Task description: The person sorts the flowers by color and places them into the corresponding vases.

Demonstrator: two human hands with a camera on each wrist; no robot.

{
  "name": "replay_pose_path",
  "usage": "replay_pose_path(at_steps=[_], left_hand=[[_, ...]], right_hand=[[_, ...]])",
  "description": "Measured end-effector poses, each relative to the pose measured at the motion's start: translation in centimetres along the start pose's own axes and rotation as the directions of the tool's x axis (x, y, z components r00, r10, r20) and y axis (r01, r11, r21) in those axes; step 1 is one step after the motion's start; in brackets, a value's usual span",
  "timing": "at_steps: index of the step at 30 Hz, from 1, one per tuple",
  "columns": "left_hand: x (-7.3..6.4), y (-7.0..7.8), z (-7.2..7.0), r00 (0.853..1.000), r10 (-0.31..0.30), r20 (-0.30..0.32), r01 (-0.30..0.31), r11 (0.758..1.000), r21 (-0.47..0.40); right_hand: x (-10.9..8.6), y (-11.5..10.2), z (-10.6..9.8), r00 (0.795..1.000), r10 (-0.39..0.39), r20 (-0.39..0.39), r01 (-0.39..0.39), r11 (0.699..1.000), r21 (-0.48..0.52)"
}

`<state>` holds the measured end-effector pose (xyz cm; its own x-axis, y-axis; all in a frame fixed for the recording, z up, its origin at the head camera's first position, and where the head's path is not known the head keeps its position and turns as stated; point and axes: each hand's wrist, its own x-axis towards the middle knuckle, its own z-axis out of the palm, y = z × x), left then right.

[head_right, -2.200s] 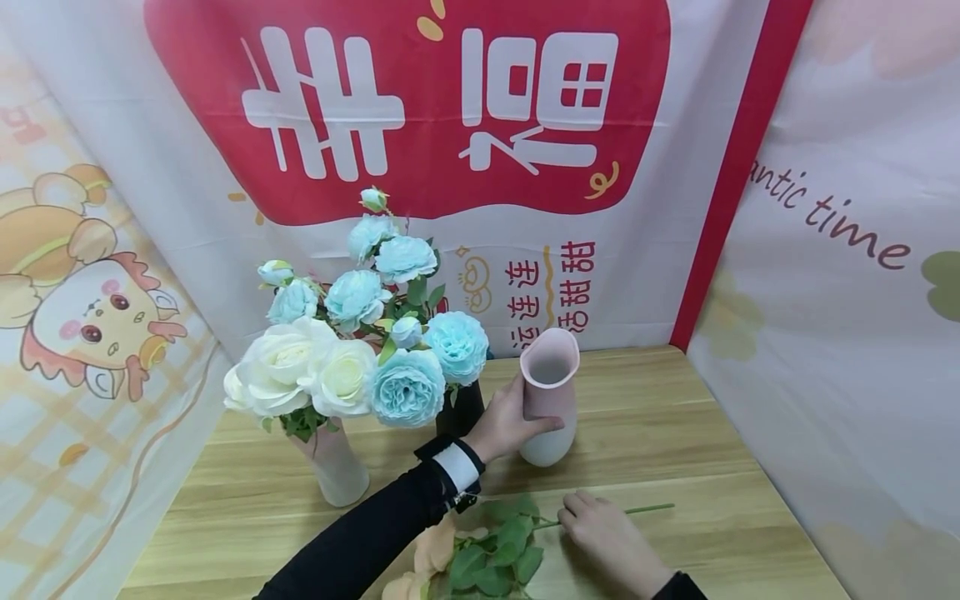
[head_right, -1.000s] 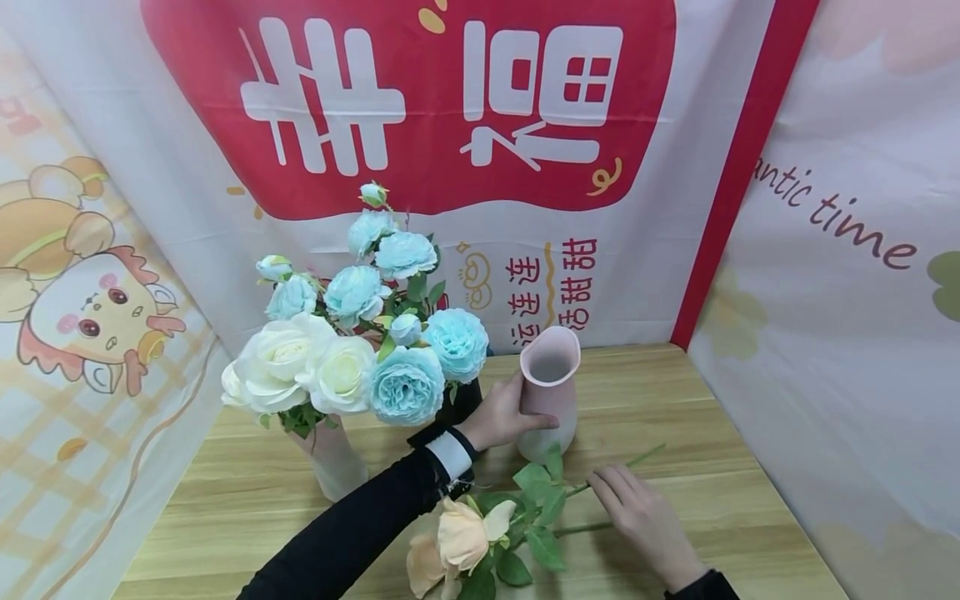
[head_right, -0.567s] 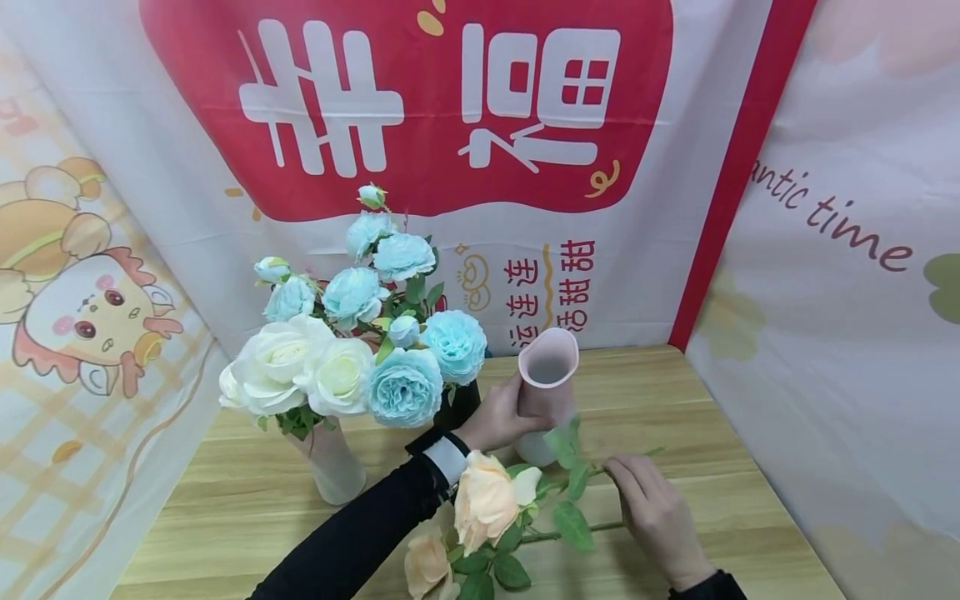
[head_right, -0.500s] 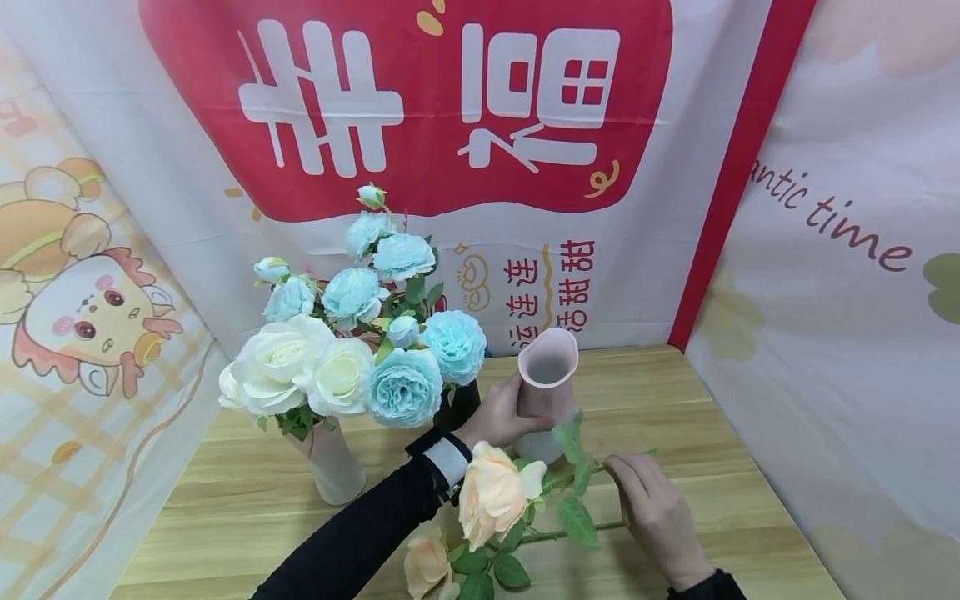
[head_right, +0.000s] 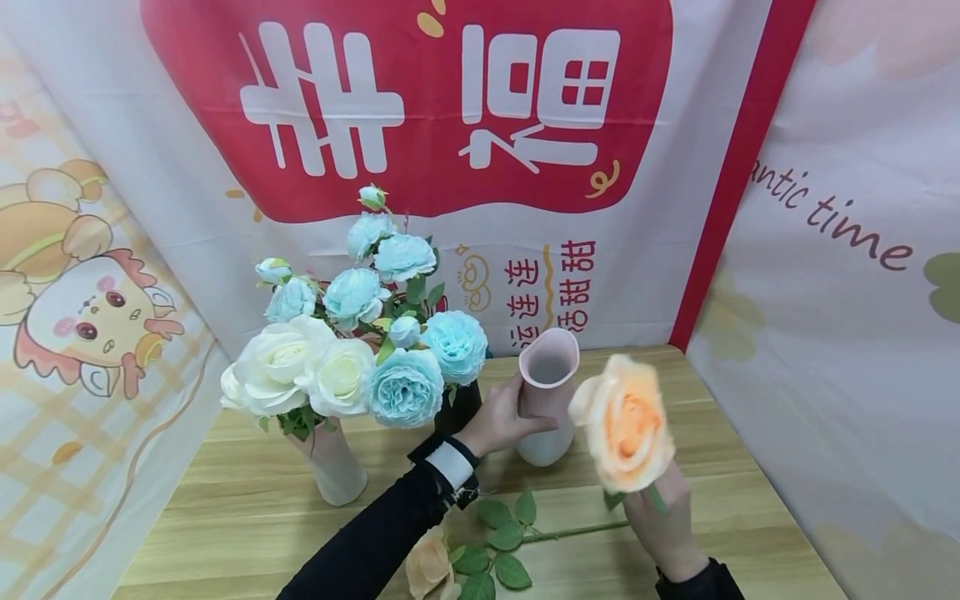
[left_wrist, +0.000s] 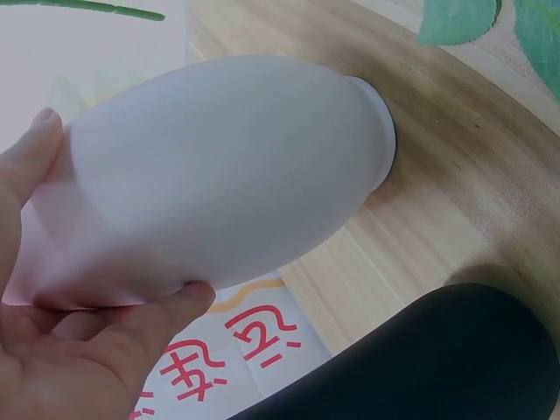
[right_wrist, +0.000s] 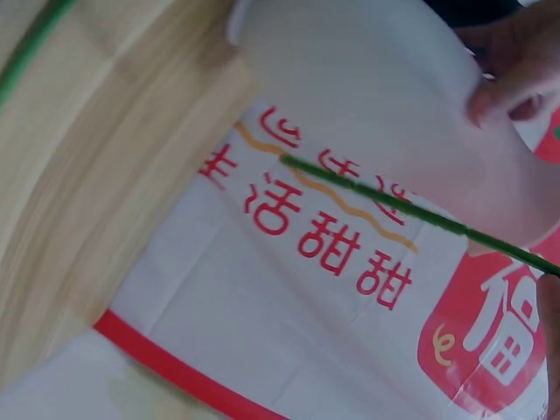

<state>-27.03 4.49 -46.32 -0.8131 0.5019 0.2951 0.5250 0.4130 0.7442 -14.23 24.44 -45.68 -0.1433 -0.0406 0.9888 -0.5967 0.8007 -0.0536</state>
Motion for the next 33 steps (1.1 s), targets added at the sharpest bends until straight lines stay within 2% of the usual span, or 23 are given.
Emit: replay_pose_path(at_steps=[3,4,6,7,10,12,14,18,21,23,26,28,29,31,33], left_hand=[[0.0,0.0,-0.1,1.0,0.0,-0.006,0.0,1.0,-0.006],[0.0,0.0,-0.1,1.0,0.005,-0.01,-0.005,1.0,-0.01],[0.0,0.1,0.0,1.0,0.011,-0.017,-0.012,1.0,-0.013],[0.0,0.1,0.0,1.0,0.011,-0.019,-0.012,1.0,-0.013],[0.0,0.0,0.0,1.0,0.003,-0.023,-0.003,1.0,-0.011],[0.0,0.0,0.0,1.0,-0.001,-0.019,0.001,1.0,-0.012],[-0.1,0.0,-0.1,1.0,-0.009,-0.013,0.009,1.0,-0.014],[-0.2,0.1,-0.1,1.0,-0.031,0.001,0.031,0.999,-0.029],[-0.2,0.2,-0.1,0.999,-0.043,0.005,0.043,0.999,-0.028],[-0.2,0.3,-0.2,0.999,-0.044,0.006,0.044,0.999,-0.028],[-0.2,0.4,-0.2,0.999,-0.032,0.004,0.033,0.999,-0.034],[-0.3,0.4,-0.2,1.0,-0.018,0.001,0.018,0.999,-0.037],[-0.3,0.4,-0.2,1.0,-0.011,-0.002,0.011,0.999,-0.034],[-0.3,0.4,-0.1,1.0,0.01,-0.015,-0.01,1.0,-0.017],[-0.3,0.4,-0.1,1.0,0.02,-0.023,-0.019,1.0,0.004]], right_hand=[[1.2,-0.3,0.2,0.997,0.077,0.015,-0.078,0.987,0.138],[1.5,-0.3,0.1,0.991,0.132,0.029,-0.135,0.964,0.231],[1.7,-0.1,-0.1,0.978,0.2,0.064,-0.21,0.922,0.325],[1.7,0.1,-0.2,0.972,0.22,0.087,-0.237,0.908,0.347],[2.1,0.3,-0.3,0.962,0.25,0.114,-0.275,0.889,0.367],[2.8,0.1,-0.4,0.949,0.28,0.143,-0.314,0.859,0.405],[3.5,-0.1,-0.7,0.931,0.318,0.179,-0.365,0.801,0.474],[4.5,-0.3,-1.1,0.887,0.387,0.251,-0.458,0.663,0.593],[4.7,0.1,-1.1,0.871,0.409,0.271,-0.483,0.615,0.623],[4.7,0.5,-1.0,0.865,0.419,0.277,-0.488,0.57,0.662],[4.9,0.9,-0.9,0.843,0.448,0.298,-0.504,0.467,0.726],[5.2,1.0,-0.9,0.815,0.486,0.316,-0.531,0.406,0.744],[5.4,1.0,-0.9,0.798,0.506,0.328,-0.549,0.385,0.742],[5.8,1.1,-0.9,0.753,0.558,0.348,-0.594,0.349,0.725],[6.2,1.2,-0.7,0.711,0.609,0.351,-0.616,0.298,0.73]])
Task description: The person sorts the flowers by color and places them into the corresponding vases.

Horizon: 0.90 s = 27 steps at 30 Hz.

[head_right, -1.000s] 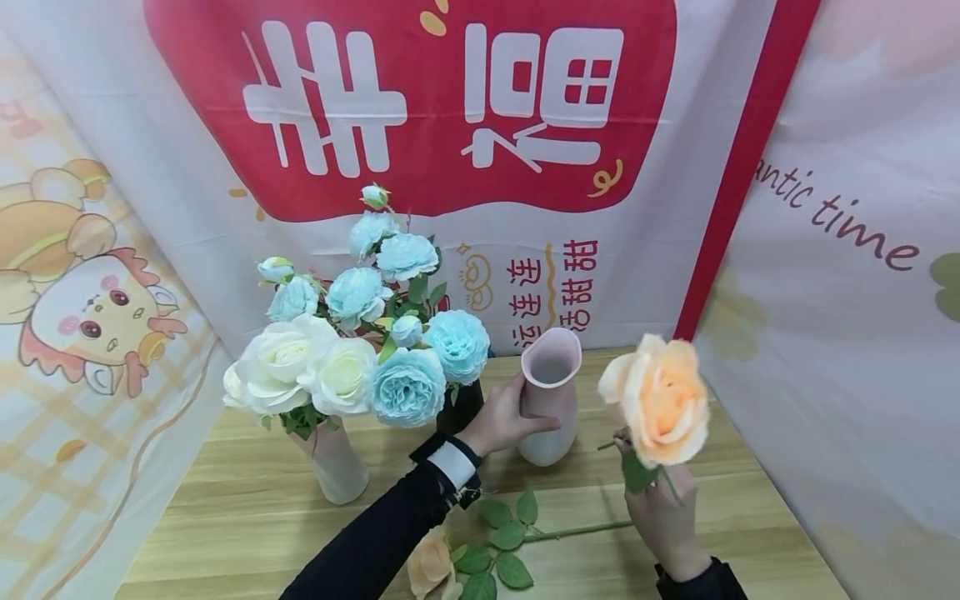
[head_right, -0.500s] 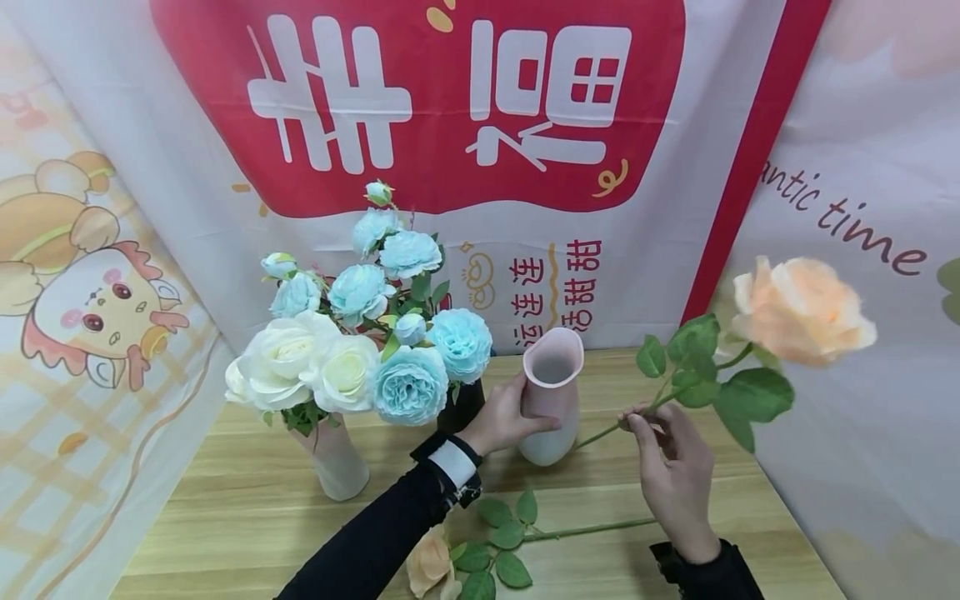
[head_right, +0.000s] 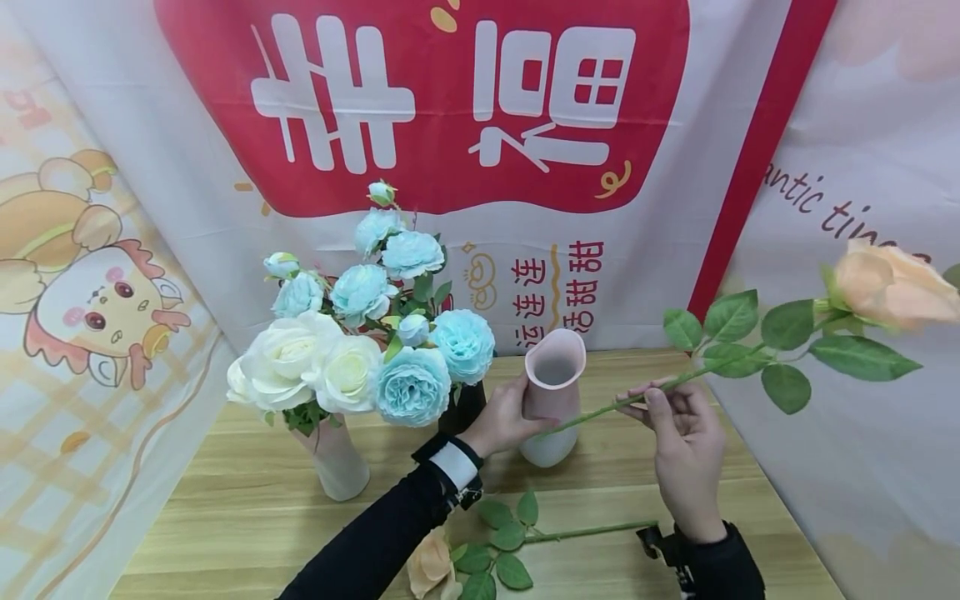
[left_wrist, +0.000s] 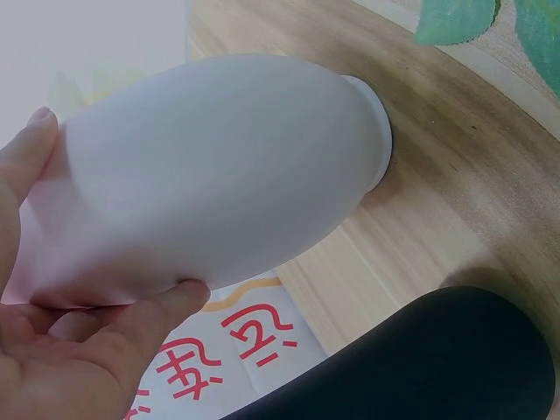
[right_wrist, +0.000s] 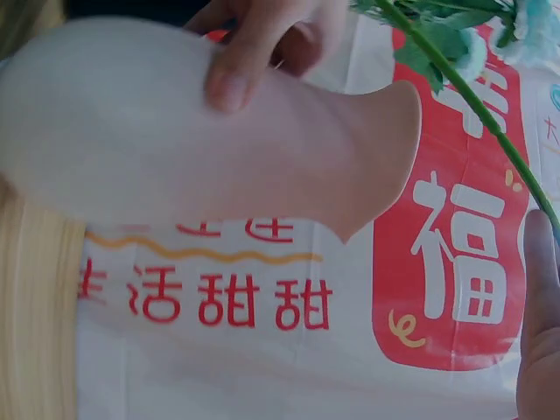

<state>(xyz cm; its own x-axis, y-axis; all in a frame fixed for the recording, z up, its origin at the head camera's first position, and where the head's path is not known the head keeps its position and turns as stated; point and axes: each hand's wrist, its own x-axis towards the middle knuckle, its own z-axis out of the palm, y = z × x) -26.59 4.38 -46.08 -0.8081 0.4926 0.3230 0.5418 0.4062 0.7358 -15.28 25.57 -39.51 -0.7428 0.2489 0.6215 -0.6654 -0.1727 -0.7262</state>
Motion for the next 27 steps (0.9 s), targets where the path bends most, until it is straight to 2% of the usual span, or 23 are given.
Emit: replay_pose_path(at_steps=[3,5,9,14,17,20,23,27], left_hand=[[0.0,0.0,0.0,1.0,0.004,-0.008,-0.004,1.0,0.01],[0.0,0.0,-0.1,1.0,-0.003,-0.005,0.003,1.0,0.005],[0.0,0.0,-0.1,1.0,-0.002,-0.003,0.002,1.0,0.005],[-0.1,0.1,-0.1,1.0,-0.009,-0.004,0.009,1.0,0.017],[-0.1,0.2,-0.1,1.0,-0.027,0.004,0.027,1.0,0.012],[0.0,0.2,-0.1,0.999,-0.044,0.012,0.044,0.999,0.001],[0.0,0.3,-0.1,0.998,-0.053,0.016,0.053,0.999,-0.01],[-0.1,0.4,-0.2,0.998,-0.054,0.011,0.054,0.999,-0.002]], right_hand=[[0.8,0.2,0.3,0.997,0.024,-0.067,-0.019,0.997,0.077],[1.5,0.4,0.4,0.995,0.004,-0.101,0.012,0.987,0.158],[2.7,0.9,0.5,0.986,-0.056,-0.159,0.094,0.966,0.24],[3.5,1.4,0.6,0.964,-0.101,-0.245,0.165,0.952,0.256],[3.7,1.8,0.8,0.955,-0.113,-0.273,0.181,0.955,0.235],[3.7,2.3,1.0,0.961,-0.104,-0.256,0.148,0.976,0.159],[3.8,2.8,1.3,0.976,-0.063,-0.207,0.079,0.995,0.069],[4.0,3.3,1.9,0.995,-0.012,-0.1,0.009,0.999,-0.031]])
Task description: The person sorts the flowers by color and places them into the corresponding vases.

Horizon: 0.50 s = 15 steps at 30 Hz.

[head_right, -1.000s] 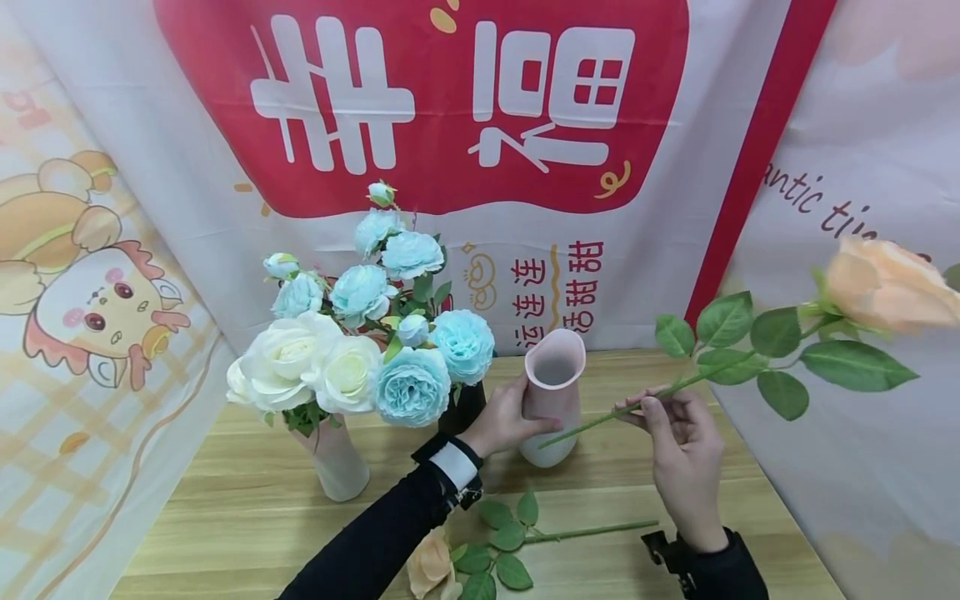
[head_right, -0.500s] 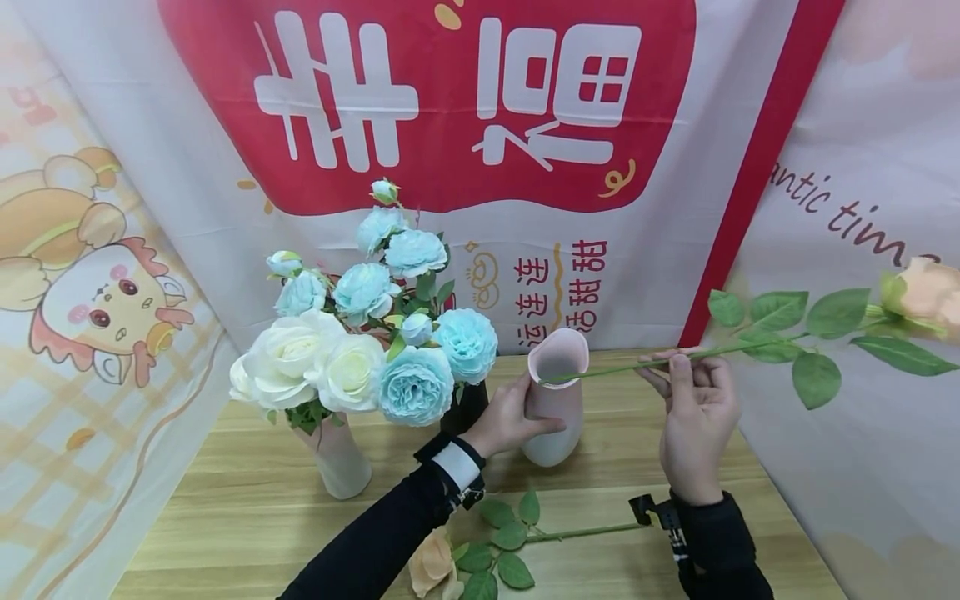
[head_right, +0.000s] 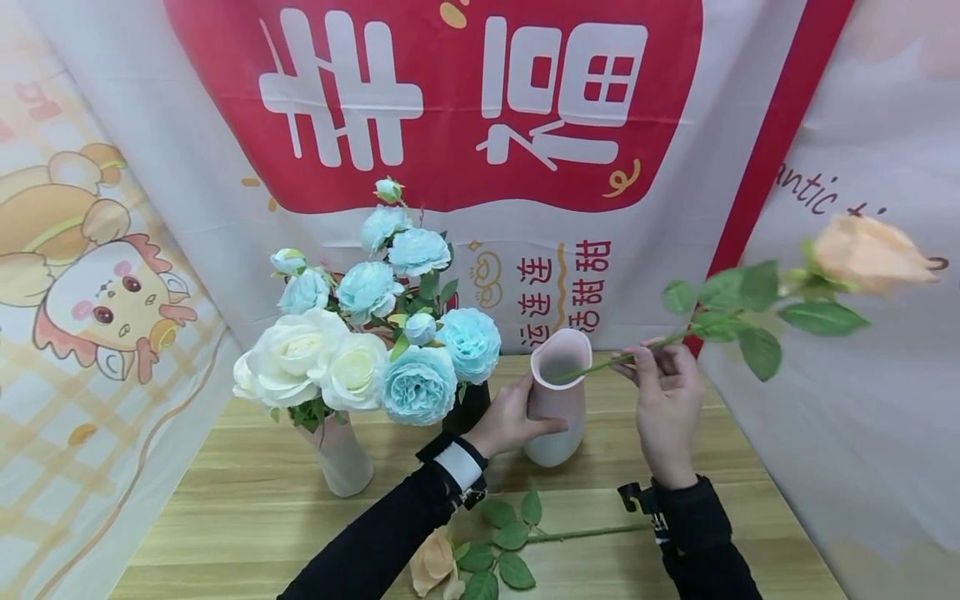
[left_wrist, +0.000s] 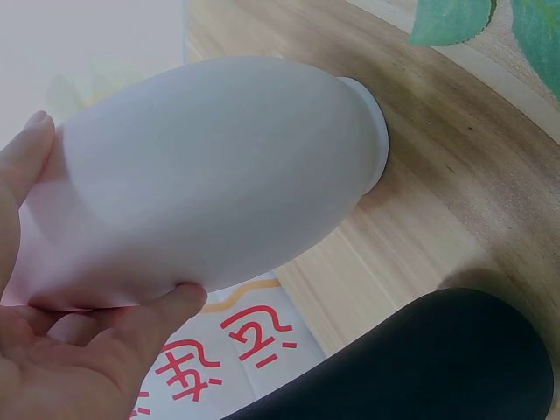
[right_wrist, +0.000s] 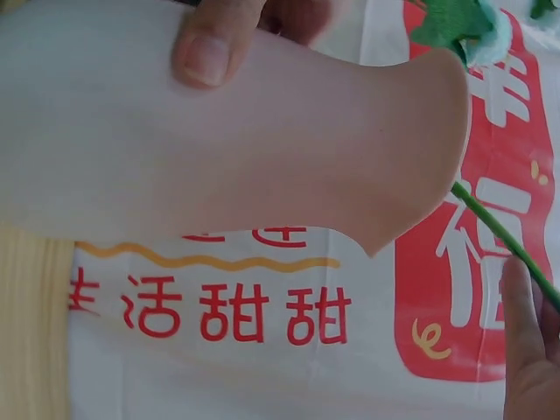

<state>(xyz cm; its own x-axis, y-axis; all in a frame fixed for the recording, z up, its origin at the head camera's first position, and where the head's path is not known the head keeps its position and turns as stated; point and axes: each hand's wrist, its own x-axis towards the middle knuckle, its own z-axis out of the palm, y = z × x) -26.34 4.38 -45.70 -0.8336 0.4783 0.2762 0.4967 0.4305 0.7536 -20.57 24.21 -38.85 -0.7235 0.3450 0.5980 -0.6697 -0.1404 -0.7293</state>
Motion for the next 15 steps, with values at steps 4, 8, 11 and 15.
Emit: replay_pose_path(at_steps=[4,8,11,15], left_hand=[[-0.1,0.0,-0.1,1.0,0.004,-0.005,-0.004,1.0,0.014],[-0.1,-0.1,-0.1,1.0,0.01,0.001,-0.01,1.0,-0.004],[-0.2,-0.2,-0.1,1.0,0.018,0.003,-0.018,1.0,-0.015],[-0.2,-0.3,0.0,0.999,0.033,-0.003,-0.033,0.999,-0.013]], right_hand=[[0.4,0.6,0.9,0.989,0.006,0.151,0.011,0.994,-0.109],[0.5,0.8,2.0,0.975,-0.003,0.224,0.07,0.953,-0.294],[0.4,1.1,2.5,0.974,-0.019,0.225,0.113,0.904,-0.413],[0.6,1.8,2.7,0.961,-0.082,0.266,0.215,0.823,-0.525]])
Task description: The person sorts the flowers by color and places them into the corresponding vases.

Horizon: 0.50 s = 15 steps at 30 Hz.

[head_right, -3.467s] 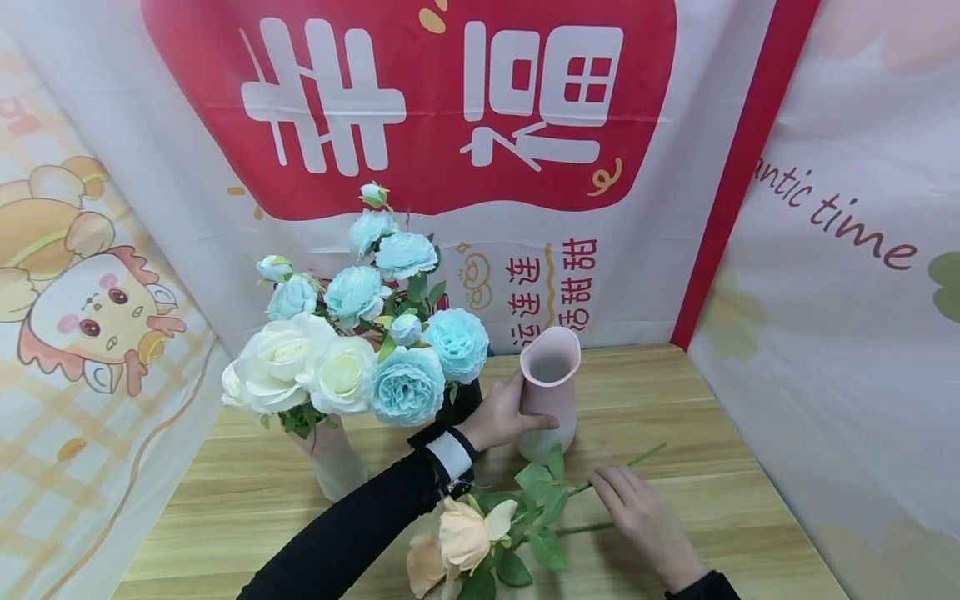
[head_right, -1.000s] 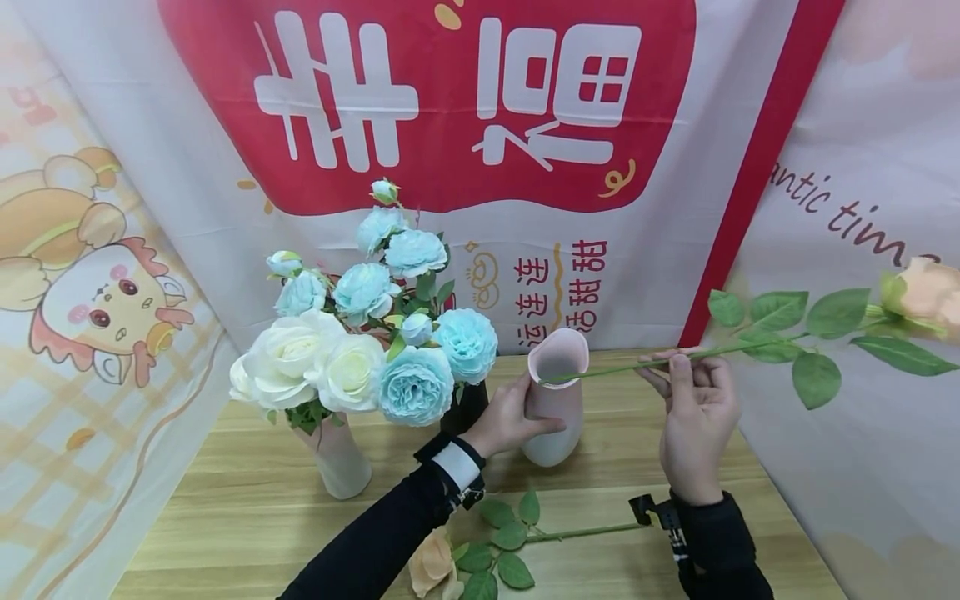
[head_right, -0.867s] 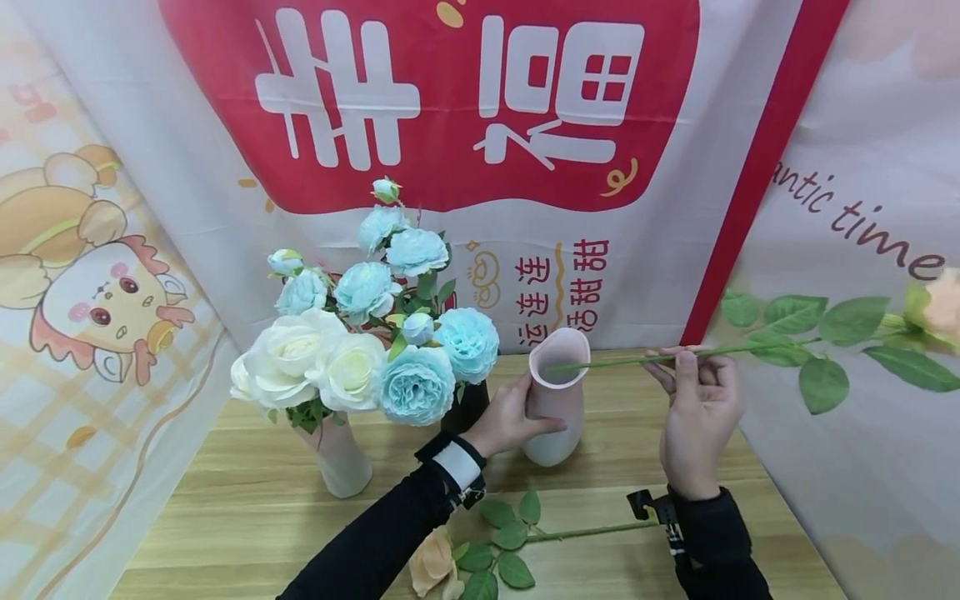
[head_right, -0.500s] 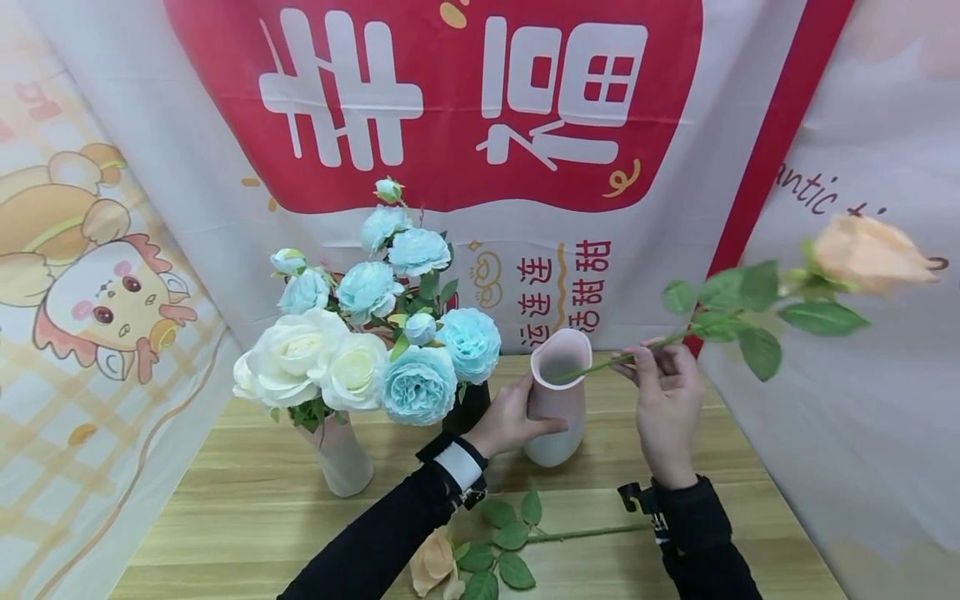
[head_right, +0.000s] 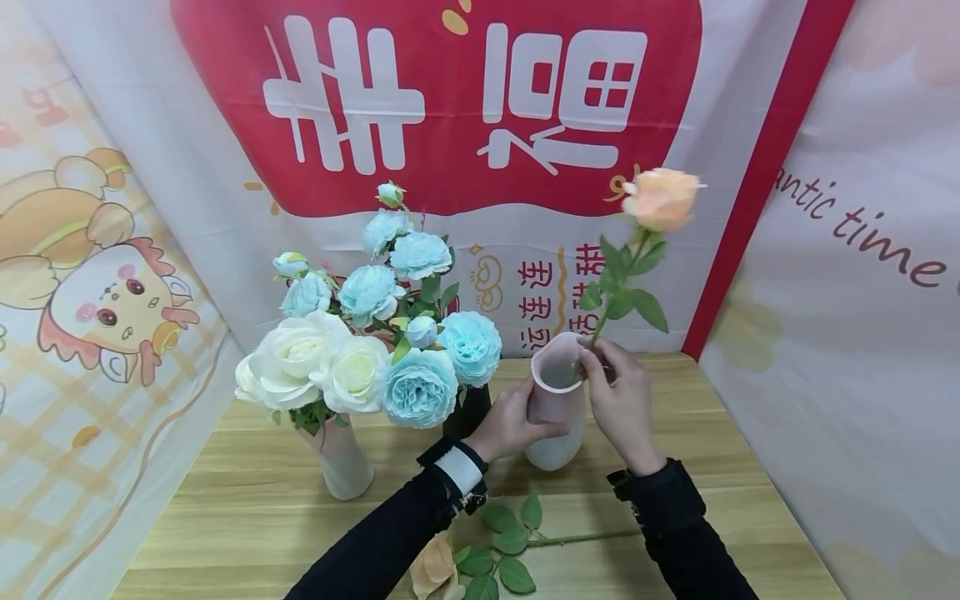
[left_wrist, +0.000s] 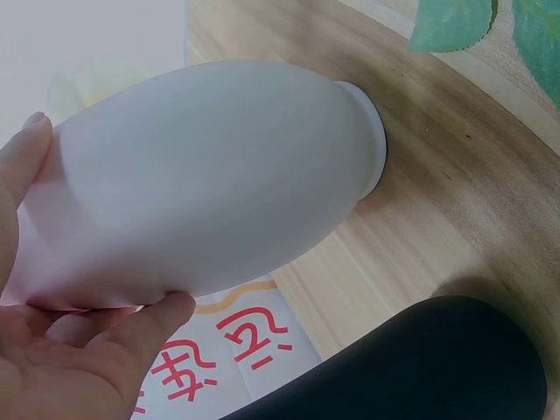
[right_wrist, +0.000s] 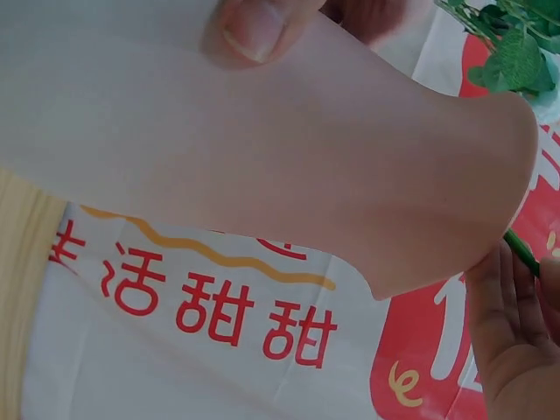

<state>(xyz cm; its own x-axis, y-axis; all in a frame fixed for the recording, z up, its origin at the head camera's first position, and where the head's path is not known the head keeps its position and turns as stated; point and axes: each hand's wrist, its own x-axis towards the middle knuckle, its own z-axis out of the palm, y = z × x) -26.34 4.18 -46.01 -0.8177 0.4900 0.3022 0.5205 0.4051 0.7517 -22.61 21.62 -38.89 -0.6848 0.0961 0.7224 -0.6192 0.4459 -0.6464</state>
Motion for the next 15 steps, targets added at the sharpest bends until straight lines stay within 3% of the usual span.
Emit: replay_pose_path(at_steps=[4,7,10,15], left_hand=[[-0.1,-0.1,0.0,1.0,-0.008,-0.012,0.009,1.0,0.024],[-0.2,-0.2,0.1,1.0,-0.008,-0.024,0.01,0.999,0.048],[-0.2,-0.3,0.1,0.999,0.014,-0.031,-0.012,0.998,0.062],[-0.2,-0.5,0.2,0.999,0.037,-0.036,-0.034,0.996,0.082]], right_hand=[[-0.1,0.4,0.5,0.992,-0.123,0.037,0.127,0.978,-0.165],[-0.4,0.8,0.7,0.985,-0.153,0.073,0.166,0.96,-0.226],[-0.8,1.1,0.7,0.99,-0.116,0.076,0.131,0.963,-0.235],[-1.8,1.2,0.5,0.998,-0.064,0.011,0.065,0.973,-0.22]])
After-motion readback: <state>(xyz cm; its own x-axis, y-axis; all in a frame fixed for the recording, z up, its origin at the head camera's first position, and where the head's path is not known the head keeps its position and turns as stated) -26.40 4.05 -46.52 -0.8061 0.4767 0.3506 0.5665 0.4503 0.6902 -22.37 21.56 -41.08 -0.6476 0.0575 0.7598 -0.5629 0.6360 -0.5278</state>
